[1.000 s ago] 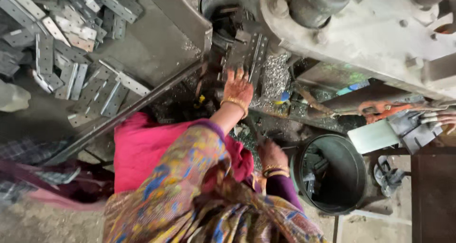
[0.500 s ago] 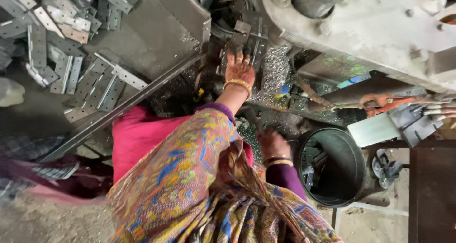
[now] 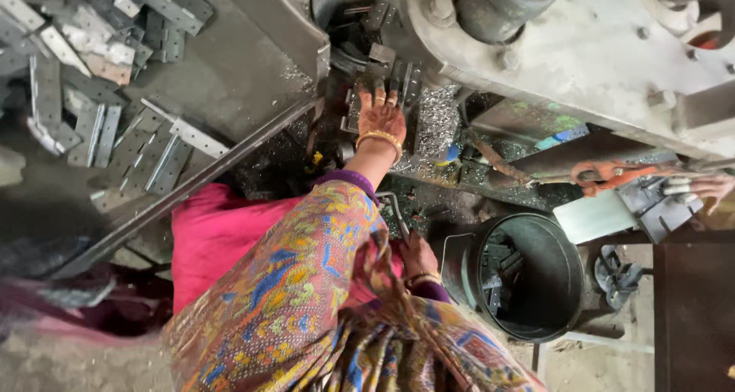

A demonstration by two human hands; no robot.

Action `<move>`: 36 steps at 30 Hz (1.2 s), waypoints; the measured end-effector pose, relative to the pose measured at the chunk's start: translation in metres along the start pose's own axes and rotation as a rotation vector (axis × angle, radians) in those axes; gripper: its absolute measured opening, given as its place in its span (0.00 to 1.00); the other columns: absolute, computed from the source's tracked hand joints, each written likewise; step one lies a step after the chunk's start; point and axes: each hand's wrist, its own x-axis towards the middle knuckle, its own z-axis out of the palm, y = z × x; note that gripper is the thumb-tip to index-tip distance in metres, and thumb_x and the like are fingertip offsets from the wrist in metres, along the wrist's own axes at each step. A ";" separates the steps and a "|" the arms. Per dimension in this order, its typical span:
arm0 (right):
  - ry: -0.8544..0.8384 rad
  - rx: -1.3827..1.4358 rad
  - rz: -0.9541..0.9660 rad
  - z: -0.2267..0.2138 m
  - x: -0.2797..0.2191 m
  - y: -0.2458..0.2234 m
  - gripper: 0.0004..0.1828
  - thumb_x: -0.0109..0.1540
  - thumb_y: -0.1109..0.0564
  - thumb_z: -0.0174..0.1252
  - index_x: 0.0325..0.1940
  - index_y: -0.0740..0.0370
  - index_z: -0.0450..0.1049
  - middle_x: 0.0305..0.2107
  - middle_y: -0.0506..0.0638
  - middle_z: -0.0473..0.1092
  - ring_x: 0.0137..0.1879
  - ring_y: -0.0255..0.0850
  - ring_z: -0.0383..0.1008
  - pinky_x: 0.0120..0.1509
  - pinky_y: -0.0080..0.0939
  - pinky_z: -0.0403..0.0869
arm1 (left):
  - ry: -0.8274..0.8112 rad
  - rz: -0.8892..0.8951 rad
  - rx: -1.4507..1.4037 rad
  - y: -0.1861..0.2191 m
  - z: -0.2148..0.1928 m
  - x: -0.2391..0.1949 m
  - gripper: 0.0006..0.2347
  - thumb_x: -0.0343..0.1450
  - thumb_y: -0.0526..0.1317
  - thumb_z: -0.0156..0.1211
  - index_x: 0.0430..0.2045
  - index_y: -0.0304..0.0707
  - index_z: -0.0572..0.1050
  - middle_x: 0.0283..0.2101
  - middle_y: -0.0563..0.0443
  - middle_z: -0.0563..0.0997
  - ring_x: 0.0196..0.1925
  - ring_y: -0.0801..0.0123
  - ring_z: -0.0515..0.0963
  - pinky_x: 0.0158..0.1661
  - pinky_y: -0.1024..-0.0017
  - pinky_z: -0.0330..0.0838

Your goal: The person picks up metal hinges one by one from a tray, places them into a machine die, operates the machine to punch or press them, and then places the processed hinges into a second container.

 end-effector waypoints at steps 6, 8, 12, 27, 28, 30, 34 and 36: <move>-0.193 -0.119 0.015 -0.051 -0.012 -0.034 0.23 0.60 0.37 0.58 0.48 0.56 0.74 0.41 0.60 0.77 0.49 0.60 0.77 0.51 0.59 0.75 | 0.104 0.032 -0.041 -0.005 0.009 -0.036 0.19 0.77 0.41 0.40 0.63 0.44 0.68 0.75 0.51 0.57 0.77 0.54 0.50 0.69 0.37 0.38; -0.204 -0.208 0.009 -0.086 -0.008 -0.050 0.24 0.62 0.37 0.57 0.50 0.56 0.73 0.42 0.59 0.77 0.50 0.59 0.78 0.52 0.58 0.75 | 0.115 0.092 -0.025 -0.010 0.020 -0.067 0.18 0.77 0.42 0.43 0.61 0.42 0.70 0.74 0.49 0.59 0.77 0.56 0.52 0.70 0.38 0.40; -0.148 -0.250 -0.072 -0.118 -0.018 -0.087 0.23 0.63 0.37 0.57 0.51 0.56 0.73 0.44 0.58 0.77 0.51 0.59 0.77 0.53 0.59 0.75 | 0.388 0.382 -0.147 -0.035 0.044 -0.122 0.13 0.72 0.40 0.54 0.49 0.38 0.75 0.62 0.47 0.72 0.66 0.58 0.70 0.65 0.51 0.63; -0.177 -0.180 -0.016 -0.118 -0.027 -0.095 0.25 0.61 0.37 0.58 0.52 0.56 0.73 0.43 0.63 0.77 0.51 0.61 0.77 0.53 0.60 0.75 | 0.403 0.112 -0.106 -0.001 0.032 -0.093 0.14 0.65 0.40 0.55 0.41 0.40 0.82 0.64 0.47 0.72 0.64 0.53 0.66 0.53 0.50 0.64; -0.188 -0.188 -0.021 -0.118 -0.025 -0.095 0.25 0.61 0.37 0.59 0.52 0.57 0.73 0.43 0.63 0.77 0.52 0.61 0.77 0.53 0.59 0.75 | 0.546 0.126 -0.093 -0.007 0.036 -0.098 0.15 0.67 0.39 0.51 0.42 0.39 0.82 0.61 0.52 0.75 0.62 0.56 0.67 0.53 0.48 0.63; -0.130 -0.271 -0.117 -0.122 -0.014 -0.096 0.25 0.62 0.39 0.58 0.52 0.58 0.73 0.42 0.62 0.77 0.50 0.61 0.78 0.52 0.59 0.75 | 0.321 0.157 0.006 -0.018 0.036 -0.099 0.14 0.72 0.39 0.49 0.44 0.39 0.82 0.63 0.52 0.74 0.67 0.59 0.65 0.58 0.53 0.60; -0.190 -0.285 -0.046 -0.125 -0.011 -0.088 0.25 0.62 0.36 0.58 0.51 0.56 0.75 0.43 0.62 0.77 0.51 0.60 0.78 0.54 0.59 0.75 | 0.130 0.096 0.098 -0.006 0.019 -0.081 0.14 0.75 0.40 0.49 0.47 0.40 0.82 0.63 0.48 0.74 0.72 0.57 0.61 0.63 0.53 0.54; -0.247 -0.192 0.063 -0.113 -0.017 -0.088 0.22 0.62 0.37 0.57 0.52 0.51 0.76 0.44 0.60 0.77 0.50 0.59 0.79 0.53 0.58 0.76 | 0.083 0.087 0.102 -0.001 0.008 -0.072 0.14 0.75 0.40 0.48 0.48 0.40 0.81 0.64 0.49 0.74 0.72 0.57 0.60 0.64 0.52 0.53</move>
